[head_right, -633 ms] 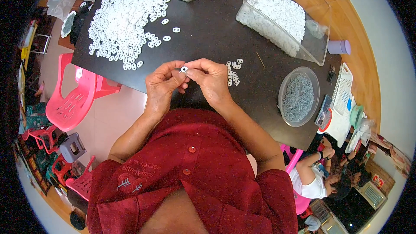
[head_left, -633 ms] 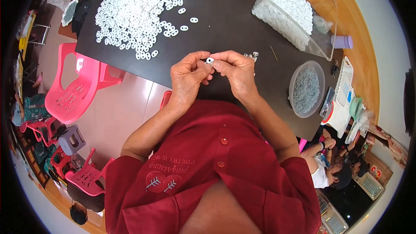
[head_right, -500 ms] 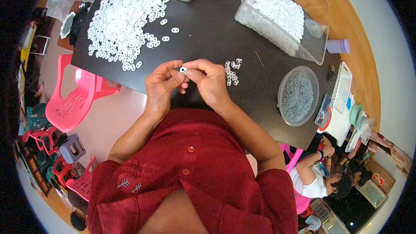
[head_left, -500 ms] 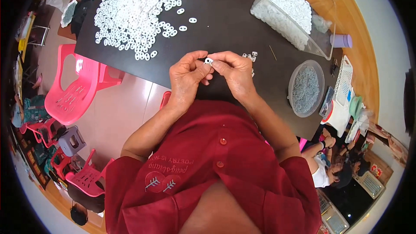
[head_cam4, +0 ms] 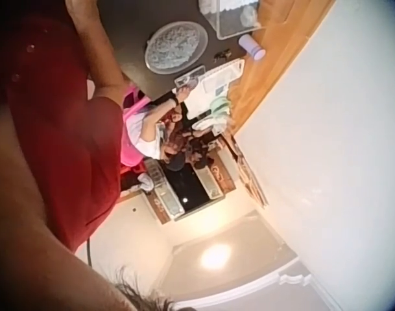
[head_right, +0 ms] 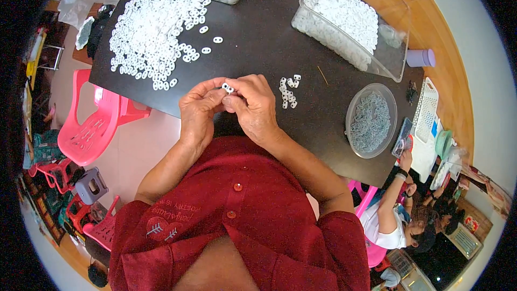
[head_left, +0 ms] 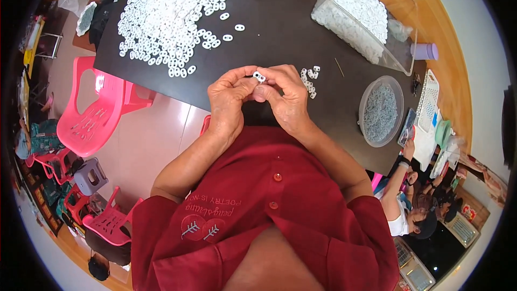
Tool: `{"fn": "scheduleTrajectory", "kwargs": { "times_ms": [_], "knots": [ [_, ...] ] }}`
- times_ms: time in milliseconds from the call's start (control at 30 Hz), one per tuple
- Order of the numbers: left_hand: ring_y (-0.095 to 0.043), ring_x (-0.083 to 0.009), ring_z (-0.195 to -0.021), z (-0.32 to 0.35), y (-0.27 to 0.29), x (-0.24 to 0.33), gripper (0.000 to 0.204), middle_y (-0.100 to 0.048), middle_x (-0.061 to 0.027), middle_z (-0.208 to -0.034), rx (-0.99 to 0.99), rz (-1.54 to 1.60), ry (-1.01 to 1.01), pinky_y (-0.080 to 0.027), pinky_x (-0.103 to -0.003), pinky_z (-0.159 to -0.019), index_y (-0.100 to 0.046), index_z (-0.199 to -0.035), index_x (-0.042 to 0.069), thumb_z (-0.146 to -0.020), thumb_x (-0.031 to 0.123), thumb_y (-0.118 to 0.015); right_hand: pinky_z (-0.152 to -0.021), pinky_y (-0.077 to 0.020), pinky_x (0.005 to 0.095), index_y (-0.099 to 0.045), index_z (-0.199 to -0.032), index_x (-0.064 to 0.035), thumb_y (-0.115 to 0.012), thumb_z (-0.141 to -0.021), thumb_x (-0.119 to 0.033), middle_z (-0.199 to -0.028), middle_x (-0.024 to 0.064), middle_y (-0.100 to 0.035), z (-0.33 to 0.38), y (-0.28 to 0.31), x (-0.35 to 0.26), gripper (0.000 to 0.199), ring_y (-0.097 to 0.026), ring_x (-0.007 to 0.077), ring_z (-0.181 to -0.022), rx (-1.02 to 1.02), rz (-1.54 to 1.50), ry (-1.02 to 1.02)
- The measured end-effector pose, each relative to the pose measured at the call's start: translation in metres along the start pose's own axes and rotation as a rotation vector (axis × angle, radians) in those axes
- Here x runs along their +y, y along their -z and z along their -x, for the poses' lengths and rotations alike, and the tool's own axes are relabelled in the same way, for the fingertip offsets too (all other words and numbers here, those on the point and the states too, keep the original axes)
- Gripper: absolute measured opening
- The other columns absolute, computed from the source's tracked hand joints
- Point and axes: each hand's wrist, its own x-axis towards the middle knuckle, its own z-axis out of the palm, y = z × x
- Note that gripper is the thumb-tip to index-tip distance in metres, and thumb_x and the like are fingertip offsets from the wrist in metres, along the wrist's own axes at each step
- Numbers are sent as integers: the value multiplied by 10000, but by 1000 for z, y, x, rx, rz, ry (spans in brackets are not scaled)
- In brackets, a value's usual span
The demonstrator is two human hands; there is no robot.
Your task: Assembling small white plastic fasteners by hand on a workshop table.
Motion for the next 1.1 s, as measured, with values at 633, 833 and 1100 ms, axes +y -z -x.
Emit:
{"fn": "scheduleTrajectory", "kwargs": {
  "times_ms": [633,833,1100],
  "knots": [
    [-504,-70,-642,1,6,6,123,-588,-10,-729,-77,-116,-102,-421,-198,-588,-635,-939,-23,-836,35,-602,-620,-465,288,-623,-970,1,-699,-701,8,-813,78,-608,-3,1,-3,279,-560,194,-706,69,152,218],
    [-493,-68,-665,5,6,8,202,-571,2,-757,-109,-86,-144,-433,-199,-615,-626,-1034,-20,-847,54,-604,-580,-439,296,-610,-964,0,-679,-726,1,-777,79,-599,-6,-2,-6,248,-543,204,-671,86,166,294],
    [-520,-70,-752,5,10,-2,240,-593,-12,-862,-97,-106,-307,-450,-200,-677,-613,-1073,-15,-863,100,-606,-567,-431,299,-581,-986,13,-670,-740,-7,-787,84,-593,-6,-12,-7,263,-533,208,-659,116,165,326]
  ]
}}
